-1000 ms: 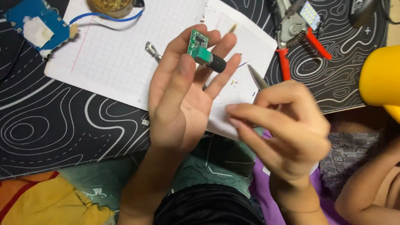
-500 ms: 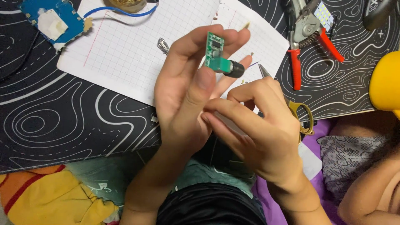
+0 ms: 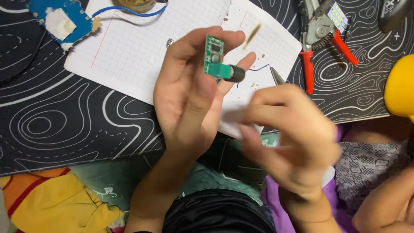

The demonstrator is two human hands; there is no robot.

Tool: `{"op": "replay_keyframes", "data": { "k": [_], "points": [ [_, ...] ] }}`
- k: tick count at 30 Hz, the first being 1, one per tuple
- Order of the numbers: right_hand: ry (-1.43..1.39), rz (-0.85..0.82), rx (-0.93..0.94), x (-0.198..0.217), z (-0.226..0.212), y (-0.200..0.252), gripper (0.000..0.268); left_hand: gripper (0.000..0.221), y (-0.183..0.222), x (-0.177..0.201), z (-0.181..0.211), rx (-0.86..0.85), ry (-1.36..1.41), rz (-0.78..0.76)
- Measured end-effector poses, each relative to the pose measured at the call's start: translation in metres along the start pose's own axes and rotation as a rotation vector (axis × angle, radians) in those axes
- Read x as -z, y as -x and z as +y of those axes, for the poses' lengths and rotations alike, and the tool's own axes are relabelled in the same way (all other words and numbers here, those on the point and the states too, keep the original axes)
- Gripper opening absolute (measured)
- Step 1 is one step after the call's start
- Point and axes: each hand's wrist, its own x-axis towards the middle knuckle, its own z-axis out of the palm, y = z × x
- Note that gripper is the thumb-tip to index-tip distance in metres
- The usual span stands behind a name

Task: Soldering wires and components onto a circuit board and cutting materials with scissors.

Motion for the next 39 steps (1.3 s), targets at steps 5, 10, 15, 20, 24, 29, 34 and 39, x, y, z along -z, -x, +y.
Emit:
{"op": "replay_keyframes", "data": {
  "k": [5, 10, 15, 20, 24, 29, 34, 39],
  "points": [
    [-0.340, 0.288, 0.106, 0.016, 0.037, 0.026, 0.021, 0.048, 0.003, -0.002, 0.008, 0.058, 0.153, -0.058],
    [-0.380, 0.334, 0.173, 0.030, 0.051, 0.027, 0.026, 0.056, 0.005, -0.013, 0.017, 0.127, 0.093, -0.117],
    [-0.250, 0.394, 0.180, 0.024, 0.044, 0.019, 0.009, 0.047, 0.008, -0.010, 0.022, 0.152, -0.012, -0.158],
    [-0.245, 0.377, 0.173, 0.024, 0.044, 0.018, 0.009, 0.040, 0.009, -0.008, 0.018, 0.159, 0.013, -0.175],
    [-0.239, 0.355, 0.169, 0.023, 0.044, 0.014, 0.010, 0.039, 0.010, -0.007, 0.012, 0.052, -0.030, -0.180],
    [-0.229, 0.337, 0.164, 0.022, 0.045, 0.009, 0.011, 0.041, 0.007, -0.008, 0.010, -0.089, -0.299, -0.150],
    [-0.218, 0.311, 0.162, 0.025, 0.044, 0.007, 0.013, 0.038, 0.006, -0.001, 0.014, -0.500, -0.894, -0.172],
    [-0.207, 0.293, 0.161, 0.024, 0.041, 0.003, 0.015, 0.039, 0.009, -0.004, 0.018, -0.535, -0.936, -0.181]
  ]
}}
